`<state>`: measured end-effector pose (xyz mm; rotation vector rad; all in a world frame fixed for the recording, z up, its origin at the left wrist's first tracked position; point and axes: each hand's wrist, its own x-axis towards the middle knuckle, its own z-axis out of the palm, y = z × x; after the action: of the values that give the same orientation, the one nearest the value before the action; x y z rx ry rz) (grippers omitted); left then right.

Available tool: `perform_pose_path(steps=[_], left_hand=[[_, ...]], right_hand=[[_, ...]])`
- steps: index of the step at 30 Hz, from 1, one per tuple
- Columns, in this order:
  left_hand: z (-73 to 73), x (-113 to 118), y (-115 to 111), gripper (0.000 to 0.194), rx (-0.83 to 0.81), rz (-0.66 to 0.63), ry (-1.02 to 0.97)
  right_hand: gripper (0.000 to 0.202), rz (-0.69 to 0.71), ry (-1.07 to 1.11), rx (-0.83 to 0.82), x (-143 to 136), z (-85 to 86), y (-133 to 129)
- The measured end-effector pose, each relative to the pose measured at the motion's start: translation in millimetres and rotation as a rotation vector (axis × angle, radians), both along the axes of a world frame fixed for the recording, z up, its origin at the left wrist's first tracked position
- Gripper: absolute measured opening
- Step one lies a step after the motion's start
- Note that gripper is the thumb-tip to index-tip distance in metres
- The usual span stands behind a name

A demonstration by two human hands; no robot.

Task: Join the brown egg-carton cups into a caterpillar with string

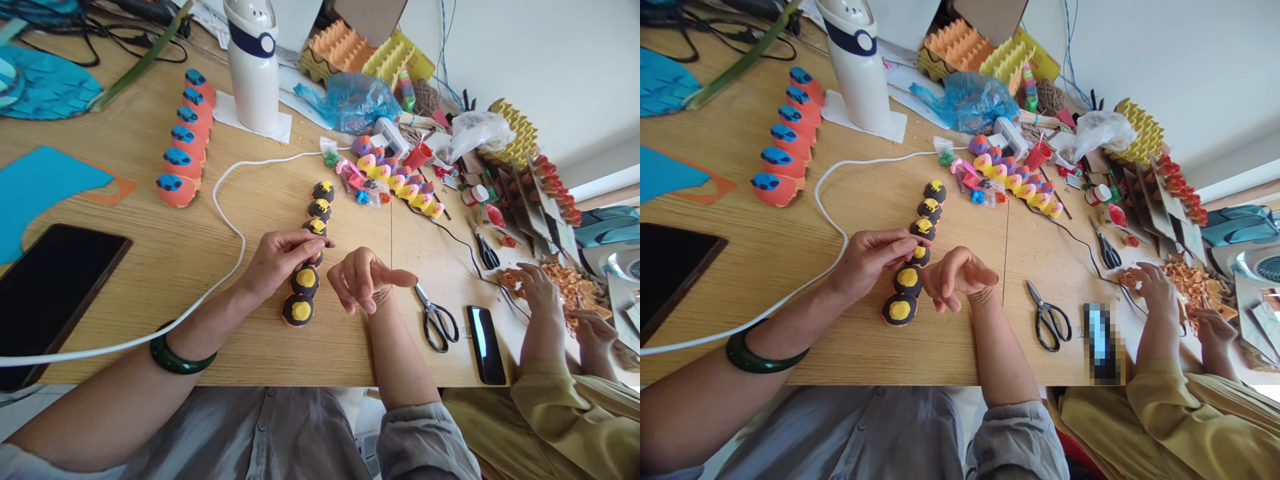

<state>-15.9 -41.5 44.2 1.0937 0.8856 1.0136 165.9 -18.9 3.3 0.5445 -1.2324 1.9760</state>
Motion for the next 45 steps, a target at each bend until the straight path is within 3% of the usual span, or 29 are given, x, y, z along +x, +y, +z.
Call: perform_pose_path(steps=[2,6,9,22,26,30,35,40,45], left_hand=[[-1.0,0.1,0.7,0.031,-0.004,0.001,-0.006],[-5.8,0.2,3.2,0.028,-0.016,0.010,-0.036],[-8.7,0.6,5.0,0.025,-0.044,-0.004,-0.070],[-1.1,4.8,8.5,0.023,-0.177,0.085,-0.165],[-1.7,4.9,8.4,0.025,-0.177,0.096,-0.154],[-4.5,4.3,7.1,0.027,-0.116,0.138,-0.051],[-7.4,0.2,9.6,0.026,-0.035,0.282,0.092],[-7.3,-6.1,18.3,0.017,-0.096,0.385,-0.008],[-6.9,-7.1,21.8,0.015,-0.166,0.374,-0.069]], right_hand=[[0.072,-0.221,-0.104,-0.063,2.1,6.4,-1.3],[0.038,-0.997,-0.497,-0.437,3.7,20.8,-3.2],[0.028,-1.245,-0.635,-0.459,0.2,27.1,-5.1],[0.018,-1.414,-0.925,0.290,-12.8,35.8,-21.7],[0.015,-1.465,-0.955,0.408,-12.9,34.8,-20.9],[0.012,-1.511,-0.967,0.351,-13.5,32.6,-20.5],[0.035,-1.521,-1.034,0.035,-14.3,25.7,-18.8],[0.047,-1.442,-1.026,-0.102,-15.3,22.1,-14.8],[0.054,-1.422,-1.015,-0.140,-15.3,22.1,-12.2]])
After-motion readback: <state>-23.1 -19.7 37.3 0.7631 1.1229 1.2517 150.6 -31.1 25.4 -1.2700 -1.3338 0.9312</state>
